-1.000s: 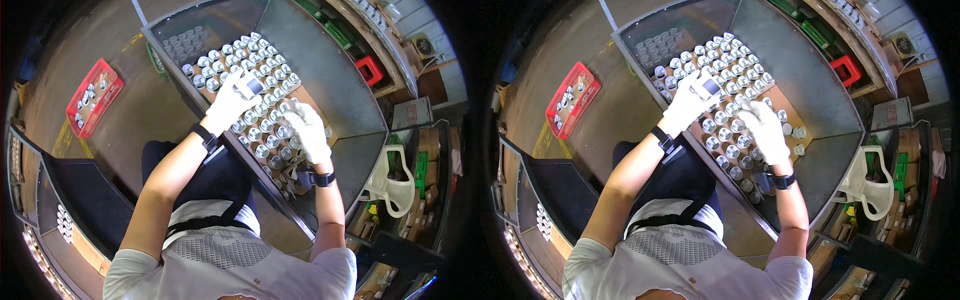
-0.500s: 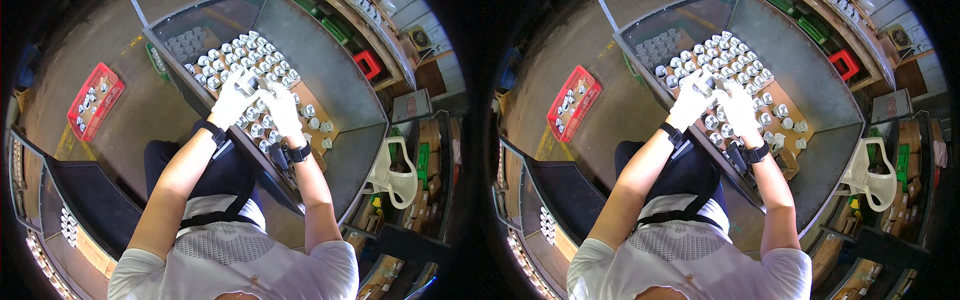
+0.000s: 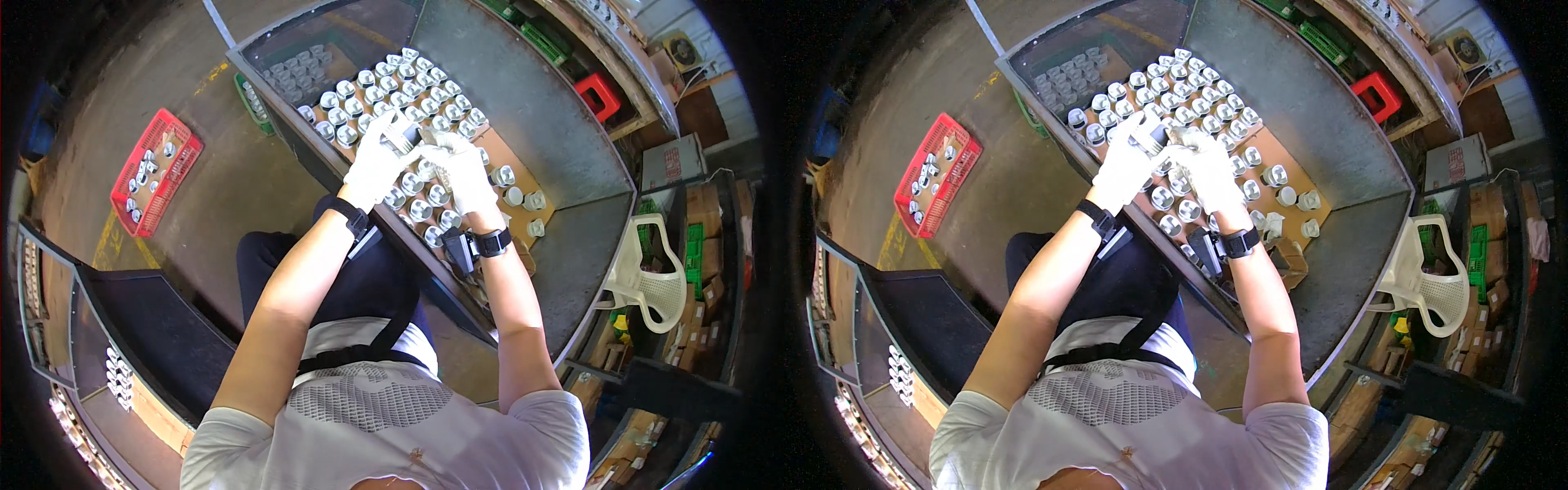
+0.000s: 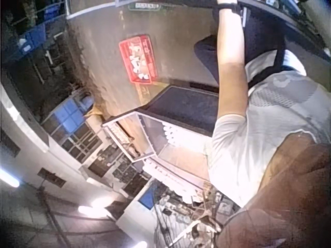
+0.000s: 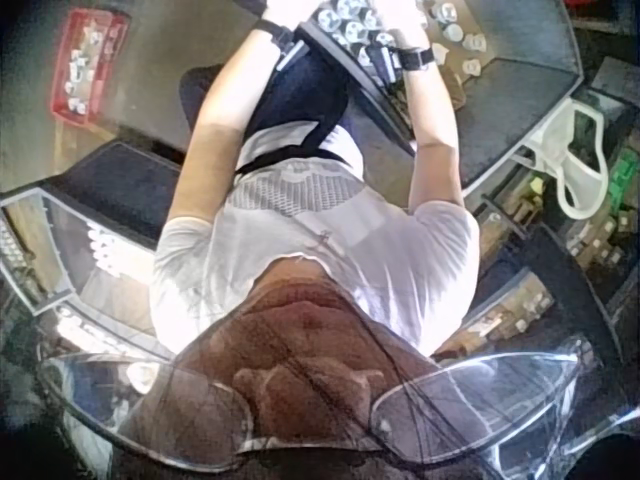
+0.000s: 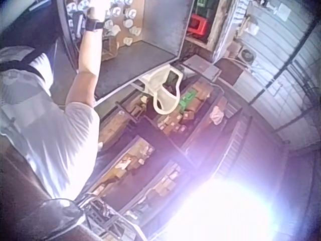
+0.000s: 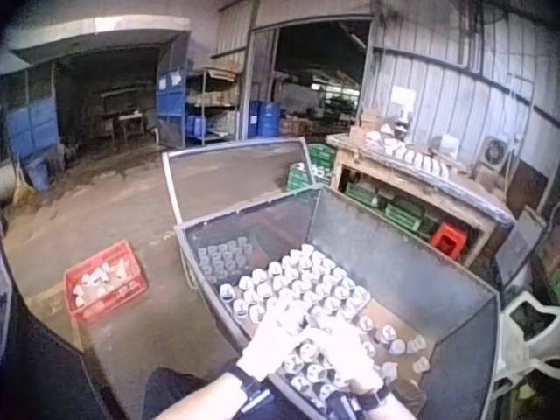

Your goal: Inspecting cylindrical metal parts by hand and placing them back into a cardboard grid within a bin.

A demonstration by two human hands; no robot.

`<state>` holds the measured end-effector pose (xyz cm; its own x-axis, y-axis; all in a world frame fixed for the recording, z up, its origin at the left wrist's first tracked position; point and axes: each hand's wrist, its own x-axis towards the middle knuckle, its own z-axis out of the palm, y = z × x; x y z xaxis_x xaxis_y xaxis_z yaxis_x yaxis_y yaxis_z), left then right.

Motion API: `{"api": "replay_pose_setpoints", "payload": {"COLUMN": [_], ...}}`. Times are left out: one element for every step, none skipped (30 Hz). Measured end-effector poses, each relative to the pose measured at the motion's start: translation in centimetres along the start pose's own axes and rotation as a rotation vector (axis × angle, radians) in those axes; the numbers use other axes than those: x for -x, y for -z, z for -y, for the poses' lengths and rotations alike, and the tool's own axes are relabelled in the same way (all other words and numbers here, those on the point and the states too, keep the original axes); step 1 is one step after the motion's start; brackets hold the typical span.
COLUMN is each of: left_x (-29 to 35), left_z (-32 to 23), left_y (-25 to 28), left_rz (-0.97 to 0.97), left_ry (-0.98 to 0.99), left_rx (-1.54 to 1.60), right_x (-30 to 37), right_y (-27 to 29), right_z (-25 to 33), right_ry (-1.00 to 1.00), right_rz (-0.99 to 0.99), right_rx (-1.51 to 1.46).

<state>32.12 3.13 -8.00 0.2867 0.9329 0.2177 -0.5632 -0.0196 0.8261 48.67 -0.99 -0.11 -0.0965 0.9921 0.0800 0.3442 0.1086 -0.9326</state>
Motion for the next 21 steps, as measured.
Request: {"api": "replay_pose_setpoints", "payload": {"left_x": [0.2,0.4,0.4,0.5,0.5,0.6,0.6,0.6,0.6,0.4,0.4,0.3,0.3,0.2,0.2,0.3,0.3,0.3,0.2,0.2,0.2], "left_z": [-0.2,-0.5,-0.8,-1.1,-1.3,-1.5,-1.7,-1.8,-1.7,-1.5,-1.3,-1.3,-1.2,-1.2,-1.2,-1.3,-1.3,-1.3,-1.3,-1.3,-1.4], "left_y": [-0.5,-0.9,-0.9,-1.0,-1.1,-1.3,-1.6,-1.8,-1.6,-1.4,-1.2,-1.1,-1.1,-1.1,-1.2,-1.3,-1.4,-1.3,-1.2,-1.1,-1.3], "left_rz": [-0.011,-0.023,-0.023,-0.024,-0.025,-0.046,-0.067,-0.088,-0.077,-0.067,-0.056,-0.057,-0.058,-0.059,-0.058,-0.057,-0.056,-0.061,-0.065,-0.070,-0.077], "left_ry": [-0.007,-0.014,0.003,0.021,0.038,0.049,0.060,0.072,0.067,0.061,0.056,0.064,0.072,0.080,0.075,0.070,0.065,0.072,0.079,0.086,0.092], "left_rx": [-0.037,-0.073,-0.021,0.031,0.084,0.100,0.117,0.133,0.127,0.120,0.114,0.127,0.140,0.153,0.139,0.124,0.109,0.110,0.111,0.112,0.139], "right_x": [0.1,0.1,0.2,0.2,0.3,0.3,0.4,0.5,0.5,0.5,0.5,0.4,0.4,0.4,0.3,0.3,0.3,0.3,0.4,0.3,0.3], "right_y": [0.0,0.1,0.1,0.1,0.1,0.1,0.1,0.1,0.1,0.0,0.0,0.0,0.1,0.1,0.1,0.1,0.1,0.1,0.0,0.0,0.0], "right_z": [-0.1,-0.2,-0.2,-0.1,-0.1,0.1,0.2,0.3,0.4,0.5,0.6,0.5,0.3,0.1,-0.1,-0.2,-0.3,-0.2,-0.1,0.1,-0.1], "right_ry": [0.012,0.023,0.016,0.009,0.001,0.001,0.000,-0.001,0.006,0.013,0.019,0.013,0.006,0.000,-0.004,-0.008,-0.011,0.001,0.013,0.025,0.039], "right_rz": [-0.002,-0.004,-0.001,0.001,0.003,-0.001,-0.005,-0.010,-0.012,-0.015,-0.018,-0.017,-0.017,-0.017,-0.020,-0.022,-0.025,-0.027,-0.029,-0.030,-0.034], "right_rx": [0.003,0.007,0.009,0.011,0.013,0.000,-0.014,-0.027,-0.031,-0.035,-0.039,-0.023,-0.006,0.010,-0.002,-0.014,-0.026,-0.017,-0.008,0.001,0.012]}}
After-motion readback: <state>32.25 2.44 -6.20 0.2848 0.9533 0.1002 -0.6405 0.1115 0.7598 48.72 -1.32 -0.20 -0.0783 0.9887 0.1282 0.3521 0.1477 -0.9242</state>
